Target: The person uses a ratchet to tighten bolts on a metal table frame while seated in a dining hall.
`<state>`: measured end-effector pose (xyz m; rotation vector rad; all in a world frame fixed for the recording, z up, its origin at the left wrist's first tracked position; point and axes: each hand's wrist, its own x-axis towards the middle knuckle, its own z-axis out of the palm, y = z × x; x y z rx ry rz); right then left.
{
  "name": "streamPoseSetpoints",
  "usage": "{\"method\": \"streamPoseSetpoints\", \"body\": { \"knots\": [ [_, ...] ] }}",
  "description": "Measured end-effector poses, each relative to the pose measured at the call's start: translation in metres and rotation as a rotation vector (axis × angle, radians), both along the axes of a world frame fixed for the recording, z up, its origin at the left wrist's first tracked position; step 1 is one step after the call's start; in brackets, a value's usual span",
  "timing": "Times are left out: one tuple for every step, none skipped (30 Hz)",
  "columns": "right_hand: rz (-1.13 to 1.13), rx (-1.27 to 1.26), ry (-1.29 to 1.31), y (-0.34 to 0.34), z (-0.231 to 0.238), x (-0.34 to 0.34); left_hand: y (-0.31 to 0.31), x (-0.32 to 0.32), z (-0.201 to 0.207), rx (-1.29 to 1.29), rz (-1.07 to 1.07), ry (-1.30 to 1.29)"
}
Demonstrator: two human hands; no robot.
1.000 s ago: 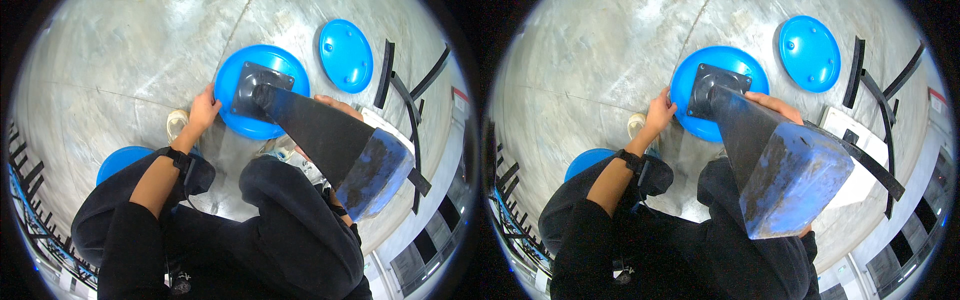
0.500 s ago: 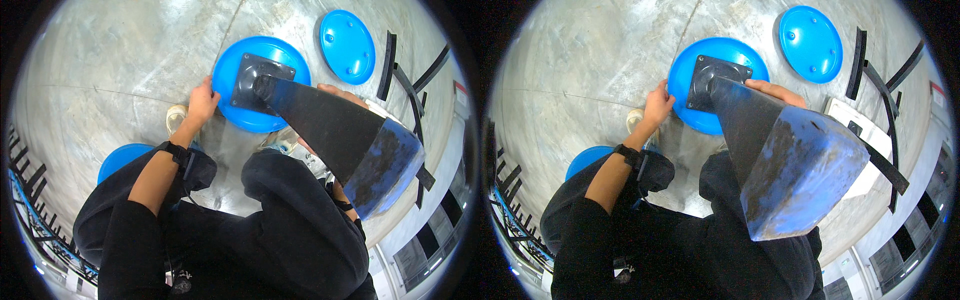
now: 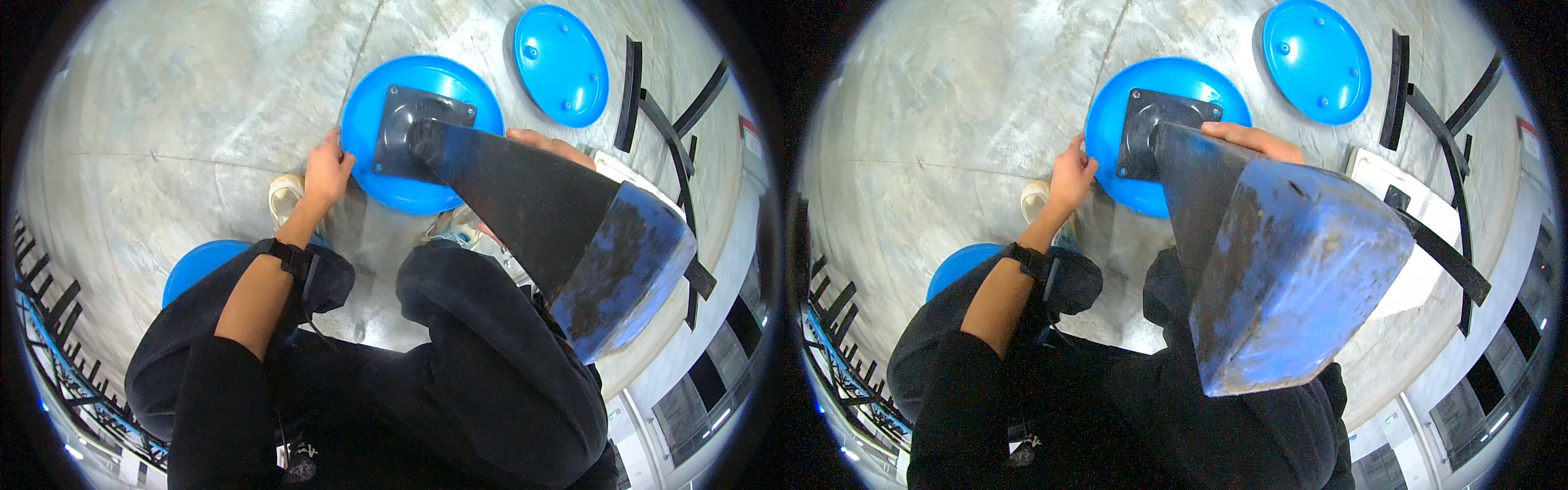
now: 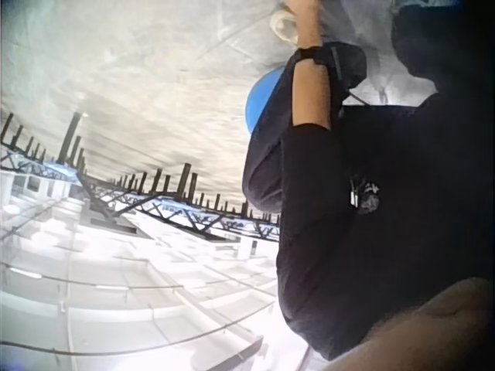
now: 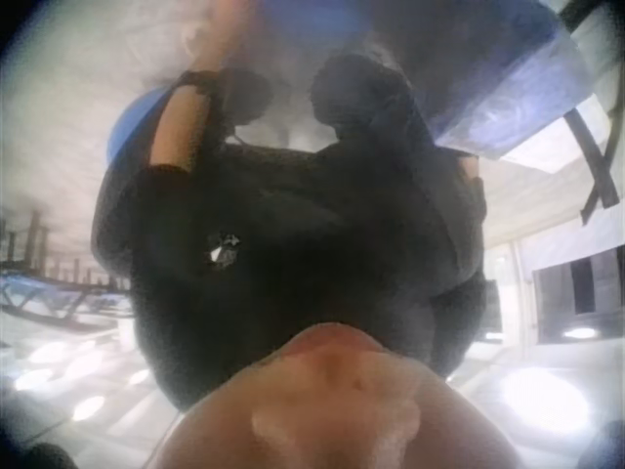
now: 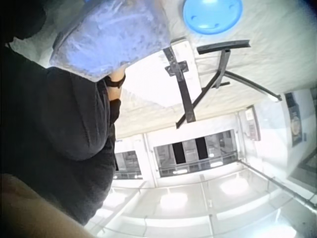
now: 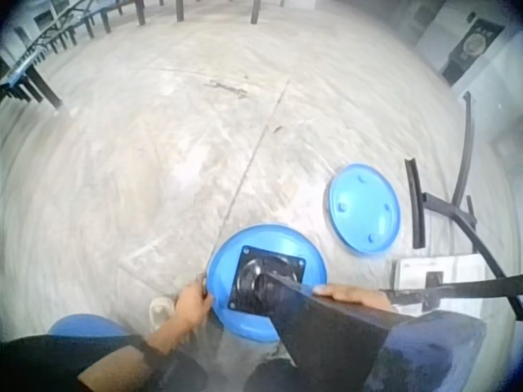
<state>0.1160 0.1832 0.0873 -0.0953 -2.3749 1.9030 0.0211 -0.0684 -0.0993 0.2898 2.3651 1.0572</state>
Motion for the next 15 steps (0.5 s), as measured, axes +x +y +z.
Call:
{"method": "streamPoseSetpoints", "body": {
  "knots": [
    [-0.002, 0.005, -0.004, 0.000, 0.001, 0.001, 0.002, 0.000, -0.001, 0.013, -0.006, 0.016],
    [0.002, 0.008, -0.007, 0.000, 0.003, 0.001, 0.004, 0.001, -0.004, 0.019, -0.007, 0.011],
    [-0.002, 0.014, -0.010, 0.001, 0.004, 0.001, 0.007, 0.001, -0.006, 0.027, -0.006, 0.016],
    [0.004, -0.006, -0.006, -0.003, -0.001, 0.000, -0.001, 0.000, -0.007, 0.009, 0.004, 0.029],
    [0.007, -0.023, -0.002, -0.007, -0.005, -0.002, -0.007, 0.000, -0.007, -0.008, 0.008, 0.032],
    [0.012, -0.037, 0.002, -0.010, -0.008, -0.001, -0.014, 0.000, -0.008, 0.010, 0.035, -0.003],
    [0.009, -0.053, 0.002, -0.014, -0.011, -0.001, -0.020, 0.001, -0.008, 0.028, 0.060, -0.037],
    [0.003, -0.077, 0.004, -0.016, -0.016, -0.001, -0.027, 0.001, -0.008, 0.011, 0.060, -0.032],
    [-0.010, -0.060, 0.002, -0.017, -0.010, 0.002, -0.020, 0.000, 0.001, -0.088, 0.039, 0.004],
    [-0.035, -0.049, 0.004, -0.018, -0.005, 0.008, -0.015, 0.002, 0.008, -0.189, 0.008, 0.039],
    [-0.070, -0.038, 0.003, -0.012, -0.002, 0.012, -0.012, 0.004, 0.014, -0.186, -0.006, 0.035],
    [-0.117, -0.027, 0.003, -0.013, 0.000, 0.018, -0.009, 0.007, 0.019, -0.236, -0.010, 0.070],
    [-0.174, -0.025, 0.000, -0.007, 0.003, 0.024, -0.007, 0.011, 0.021, -0.286, -0.017, 0.107],
    [-0.256, -0.004, -0.005, 0.003, 0.012, 0.032, -0.003, 0.016, 0.022, -0.258, -0.056, 0.106],
    [-0.372, 0.036, -0.029, 0.010, 0.021, 0.045, -0.003, 0.021, 0.015, -0.170, -0.068, 0.193]
  ]
}}
